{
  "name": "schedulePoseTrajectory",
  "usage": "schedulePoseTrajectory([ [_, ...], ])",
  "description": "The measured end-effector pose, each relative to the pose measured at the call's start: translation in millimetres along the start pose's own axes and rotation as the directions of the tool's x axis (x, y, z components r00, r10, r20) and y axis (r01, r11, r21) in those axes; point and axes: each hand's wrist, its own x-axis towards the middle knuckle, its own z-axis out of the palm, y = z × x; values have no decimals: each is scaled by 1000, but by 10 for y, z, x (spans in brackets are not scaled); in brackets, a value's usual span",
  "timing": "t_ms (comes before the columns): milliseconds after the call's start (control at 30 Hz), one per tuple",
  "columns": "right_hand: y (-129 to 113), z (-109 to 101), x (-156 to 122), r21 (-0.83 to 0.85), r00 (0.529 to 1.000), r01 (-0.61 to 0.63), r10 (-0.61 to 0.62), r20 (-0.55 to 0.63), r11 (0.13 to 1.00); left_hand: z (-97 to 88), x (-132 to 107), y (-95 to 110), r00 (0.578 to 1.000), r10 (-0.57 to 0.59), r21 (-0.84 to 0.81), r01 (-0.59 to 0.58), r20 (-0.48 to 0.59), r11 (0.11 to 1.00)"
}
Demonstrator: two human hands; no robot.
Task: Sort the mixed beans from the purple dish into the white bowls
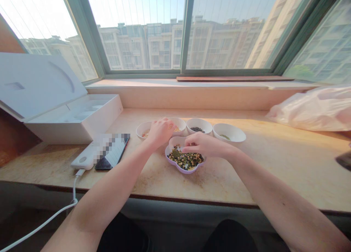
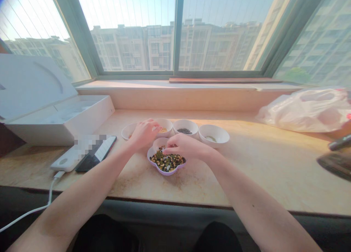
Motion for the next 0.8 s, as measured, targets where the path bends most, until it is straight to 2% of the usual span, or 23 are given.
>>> schedulePoseTrajectory([
  [100,53,-9,39,271,995,37,-10,-100,962,-1,-12,26,998,37,-124,-44,-56,991],
  [233,98,-11,91,637,978,-1,134,-161,771,-30,-66,141,990,110,-391,-138,-93,910],
  [333,118,0,115,763,962,-7,212,-171,647,-48,-111,232,984,149,-519,-180,-102,836],
  [400,131,4,122,786,958,7,222,-183,618,-51,-126,259,982,162,-545,-190,-100,816],
  [500,168,-14,127,759,943,20,239,-230,651,-60,-132,250,981,170,-477,-196,-97,857],
  [600,231,-72,128,651,886,46,270,-377,758,-104,-159,233,966,260,-327,-246,-1,913],
  [700,308,-152,120,439,765,6,278,-580,899,-160,-216,258,896,399,-235,-353,195,906],
  [767,360,-205,108,258,688,-104,257,-679,961,-172,-253,293,831,470,-221,-418,300,881],
  [800,385,-228,100,173,665,-165,239,-708,971,-167,-267,310,800,494,-222,-442,340,869],
])
